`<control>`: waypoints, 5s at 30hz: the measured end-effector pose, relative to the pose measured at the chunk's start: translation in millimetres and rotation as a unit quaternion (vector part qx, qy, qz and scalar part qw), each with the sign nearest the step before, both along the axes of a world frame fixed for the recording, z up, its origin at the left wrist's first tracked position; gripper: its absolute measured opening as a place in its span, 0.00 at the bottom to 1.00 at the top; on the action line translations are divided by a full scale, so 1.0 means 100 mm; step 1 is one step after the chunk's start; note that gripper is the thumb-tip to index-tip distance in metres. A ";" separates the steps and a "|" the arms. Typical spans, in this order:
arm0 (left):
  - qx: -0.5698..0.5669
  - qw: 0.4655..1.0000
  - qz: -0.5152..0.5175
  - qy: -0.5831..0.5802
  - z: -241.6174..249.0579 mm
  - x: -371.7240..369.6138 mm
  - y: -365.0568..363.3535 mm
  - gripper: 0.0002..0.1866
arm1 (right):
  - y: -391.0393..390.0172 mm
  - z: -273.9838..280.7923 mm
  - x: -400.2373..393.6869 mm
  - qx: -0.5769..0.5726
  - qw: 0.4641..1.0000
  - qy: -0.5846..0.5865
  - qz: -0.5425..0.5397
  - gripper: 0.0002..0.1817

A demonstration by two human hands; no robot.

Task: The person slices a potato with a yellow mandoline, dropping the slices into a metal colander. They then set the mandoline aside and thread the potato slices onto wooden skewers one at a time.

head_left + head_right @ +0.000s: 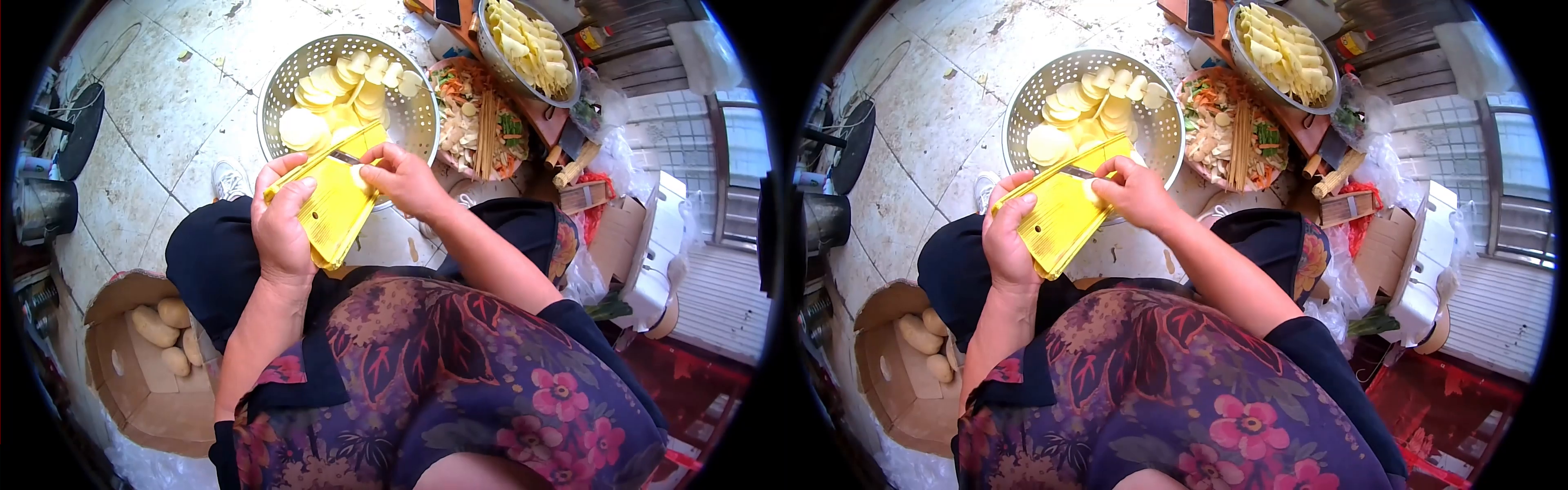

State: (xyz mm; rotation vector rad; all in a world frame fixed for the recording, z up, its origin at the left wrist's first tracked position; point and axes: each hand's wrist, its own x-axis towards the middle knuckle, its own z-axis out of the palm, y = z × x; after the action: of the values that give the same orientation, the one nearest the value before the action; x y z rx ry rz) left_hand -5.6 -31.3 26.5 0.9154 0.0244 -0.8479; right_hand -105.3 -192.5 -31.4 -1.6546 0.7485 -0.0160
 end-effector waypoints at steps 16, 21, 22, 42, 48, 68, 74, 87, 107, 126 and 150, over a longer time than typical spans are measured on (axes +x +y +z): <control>0.000 1.000 0.009 -0.001 -0.05 -0.01 0.03 0.16 | 0.06 0.25 -0.16 -0.025 0.992 -0.048 0.117 0.15; 0.002 1.000 0.013 -0.005 -0.06 0.01 0.03 0.16 | 0.17 0.25 -0.05 0.018 0.996 -0.060 0.063 0.15; 0.002 1.000 0.014 -0.004 -0.05 0.01 0.03 0.16 | 0.19 0.25 -0.04 0.005 0.998 -0.046 0.041 0.14; 0.004 1.000 0.002 0.000 -0.01 -0.01 0.04 0.18 | 0.08 -0.05 0.04 -0.002 0.996 -0.053 -0.073 0.15; -0.016 1.000 0.010 0.014 -0.01 -0.01 0.02 0.16 | -0.04 0.06 0.39 -0.329 0.927 -0.183 -0.012 0.19; 0.012 1.000 0.014 0.012 -0.07 -0.05 0.04 0.14 | 0.15 -0.10 0.60 -0.250 0.950 -0.147 0.112 0.26; 0.029 1.000 0.004 0.005 -0.05 -0.06 0.04 0.17 | 0.05 -0.23 0.59 -0.295 0.937 -0.130 0.133 0.24; 0.005 0.999 0.005 0.033 -0.04 -0.03 0.04 0.15 | -0.23 -0.44 0.60 -0.232 0.953 -0.160 0.109 0.24; -0.007 1.000 0.005 0.009 -0.02 -0.08 0.04 0.12 | 0.06 -0.11 0.62 -0.254 0.948 -0.131 0.139 0.23; -0.030 0.999 -0.024 0.037 0.02 -0.03 0.09 0.19 | -0.42 -0.72 0.45 -0.209 0.970 -0.123 0.012 0.22; -0.074 0.986 -0.129 -0.075 0.69 -0.46 0.41 0.24 | -0.48 -0.09 -0.96 -0.315 0.919 -0.108 -0.212 0.21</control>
State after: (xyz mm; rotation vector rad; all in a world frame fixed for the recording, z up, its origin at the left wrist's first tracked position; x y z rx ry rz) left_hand -51.1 9.2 95.1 0.8510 -0.2904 -1.0039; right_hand -201.6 -240.2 -40.2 -2.0095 0.9788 -0.8132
